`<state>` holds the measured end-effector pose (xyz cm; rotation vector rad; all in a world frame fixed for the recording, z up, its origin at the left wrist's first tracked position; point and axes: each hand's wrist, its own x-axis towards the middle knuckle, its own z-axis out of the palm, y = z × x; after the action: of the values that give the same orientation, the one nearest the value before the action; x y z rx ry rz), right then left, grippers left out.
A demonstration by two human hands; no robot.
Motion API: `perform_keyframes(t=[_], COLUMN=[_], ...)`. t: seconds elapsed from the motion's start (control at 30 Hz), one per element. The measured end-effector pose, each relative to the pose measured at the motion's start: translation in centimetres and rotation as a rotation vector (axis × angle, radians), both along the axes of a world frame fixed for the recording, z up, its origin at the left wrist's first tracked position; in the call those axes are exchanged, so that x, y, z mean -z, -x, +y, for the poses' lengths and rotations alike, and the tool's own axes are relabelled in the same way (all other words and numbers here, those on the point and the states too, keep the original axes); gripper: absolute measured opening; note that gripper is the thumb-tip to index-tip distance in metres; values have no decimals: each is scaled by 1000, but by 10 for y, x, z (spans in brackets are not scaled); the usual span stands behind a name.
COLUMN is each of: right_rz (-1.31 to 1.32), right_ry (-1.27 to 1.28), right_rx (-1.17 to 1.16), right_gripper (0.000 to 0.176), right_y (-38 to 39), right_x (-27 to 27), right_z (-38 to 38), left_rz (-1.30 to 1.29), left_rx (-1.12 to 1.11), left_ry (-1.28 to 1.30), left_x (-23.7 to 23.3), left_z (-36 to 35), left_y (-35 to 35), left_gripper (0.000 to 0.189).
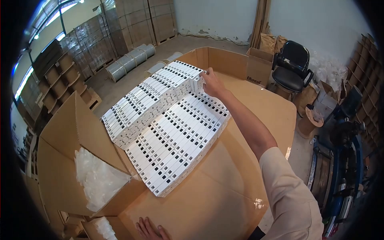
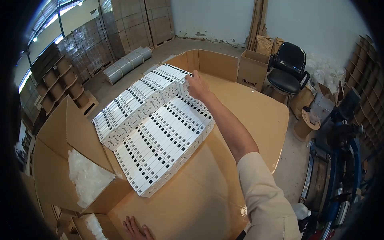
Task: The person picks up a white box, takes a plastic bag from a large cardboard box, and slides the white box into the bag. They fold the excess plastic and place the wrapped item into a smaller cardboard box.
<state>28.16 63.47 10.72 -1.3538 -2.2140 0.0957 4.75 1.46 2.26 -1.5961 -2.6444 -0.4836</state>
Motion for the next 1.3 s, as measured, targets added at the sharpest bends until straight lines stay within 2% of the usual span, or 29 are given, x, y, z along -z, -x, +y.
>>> perform_keyframes(t=[0.07,0.27,0.37,0.47,0.57,0.67,0.77,0.9,1.0,1.3], right_rz=[16,191,237,154,168,187,229,463,676,719], right_ry=[-126,-98,-96,15,-5,-137,-116,144,292,423], right_rx=[-7,-83,-61,-48,-75,-194,-266,-236,-296,-471], right_gripper=[52,47,42,36,29,30,30,28,29,35], right_y=[-3,-12,-16,-24,-31,-42,-48,-46,-36,21], right_x=[3,21,22,17,21,18,6,-5,-4,13], right_z=[6,38,30,23,22,11,-17,-69,-112,-242], left_rz=[22,2,3,3,5,-24,-39,-48,-49,-38], left_rx=[-21,-2,24,-25,17,-2,-77,-98,-115,-97], left_ry=[21,-10,5,-41,-70,-23,-140,-174,-197,-267], left_x=[3,2,4,9,11,9,29,27,28,36], left_z=[2,4,1,2,-1,-4,-7,-6,-7,-13], left_y=[-2,-4,0,-3,2,2,4,3,4,11], left_gripper=[55,55,55,55,56,58,57,54,52,49])
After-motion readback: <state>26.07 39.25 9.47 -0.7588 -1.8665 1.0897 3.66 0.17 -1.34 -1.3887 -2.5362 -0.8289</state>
